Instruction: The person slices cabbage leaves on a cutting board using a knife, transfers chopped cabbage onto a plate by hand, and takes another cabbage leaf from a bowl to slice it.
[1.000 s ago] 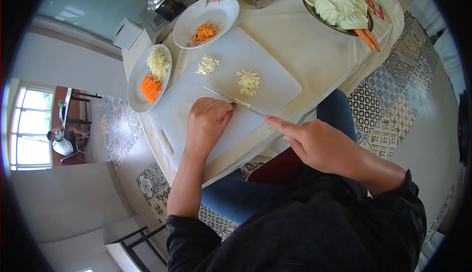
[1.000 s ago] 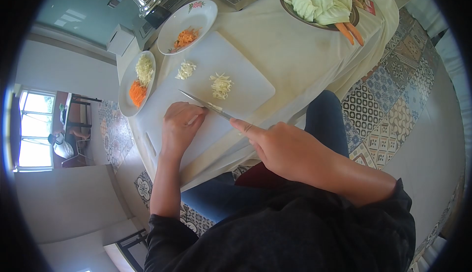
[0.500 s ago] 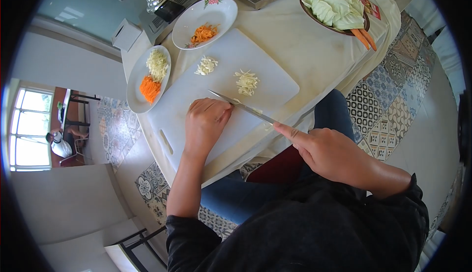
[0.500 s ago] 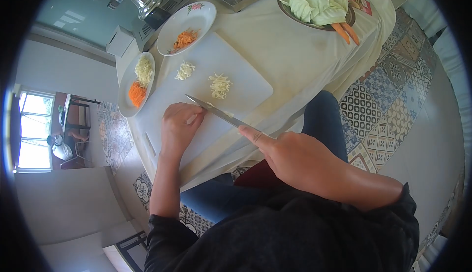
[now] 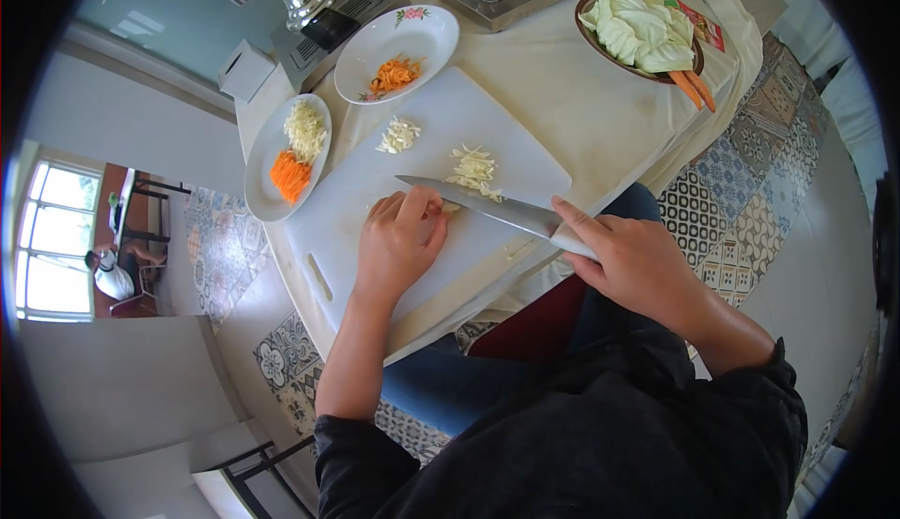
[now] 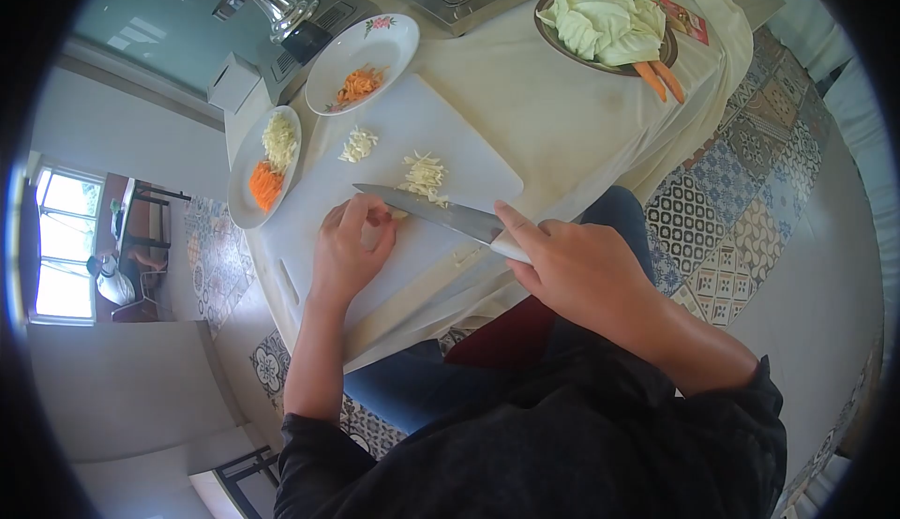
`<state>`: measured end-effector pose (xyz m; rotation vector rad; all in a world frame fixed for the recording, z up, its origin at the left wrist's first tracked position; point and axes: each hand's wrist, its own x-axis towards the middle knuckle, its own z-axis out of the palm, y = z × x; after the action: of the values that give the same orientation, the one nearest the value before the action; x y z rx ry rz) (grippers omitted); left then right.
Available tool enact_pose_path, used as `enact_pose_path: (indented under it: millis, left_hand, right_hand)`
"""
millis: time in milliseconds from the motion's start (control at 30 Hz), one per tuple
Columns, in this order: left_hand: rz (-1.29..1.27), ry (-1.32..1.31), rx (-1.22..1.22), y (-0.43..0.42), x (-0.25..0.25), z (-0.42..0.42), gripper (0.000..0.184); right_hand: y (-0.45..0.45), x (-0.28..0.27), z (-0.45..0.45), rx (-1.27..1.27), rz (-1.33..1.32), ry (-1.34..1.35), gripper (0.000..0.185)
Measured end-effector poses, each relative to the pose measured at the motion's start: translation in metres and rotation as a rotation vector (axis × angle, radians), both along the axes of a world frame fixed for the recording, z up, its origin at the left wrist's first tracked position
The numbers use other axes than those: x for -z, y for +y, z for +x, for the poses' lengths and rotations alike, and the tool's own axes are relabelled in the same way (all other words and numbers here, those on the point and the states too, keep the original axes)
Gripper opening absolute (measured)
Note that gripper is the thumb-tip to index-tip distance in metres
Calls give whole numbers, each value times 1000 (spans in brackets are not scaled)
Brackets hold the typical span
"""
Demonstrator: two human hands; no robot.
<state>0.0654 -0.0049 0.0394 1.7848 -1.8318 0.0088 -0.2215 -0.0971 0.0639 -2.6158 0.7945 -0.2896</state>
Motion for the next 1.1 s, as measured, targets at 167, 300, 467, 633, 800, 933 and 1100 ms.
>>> enact_pose_path:
  millis: [167,300,467,633,800,933,1100]
  left_hand:
    - [-2,-44,-28,6,-12,-10,24]
    - [36,-124,67,7,-6,-15,35]
    - [67,-229,36,5,-6,-18,34]
    - [28,-146,-38,2,-9,-15,32]
    - [-102,-5,-79,6,-12,13,23]
    - [-77,21,93,0,-9,16,13]
    - [-51,-45,139,-1,-3,13,13]
  right_hand:
    - [-1,3,-3,-7,12,-39,51]
    - [2,4,1,-13,13,-43,50]
    - [3,11,6,-17,-13,-53,49]
    - [1,14,5,-9,35,-88,46]
    - [-2,13,-1,-2,35,-115,35]
    - [-5,9,-5,-36,-21,-85,26]
    - [-6,5,-3,-86,28,-39,26]
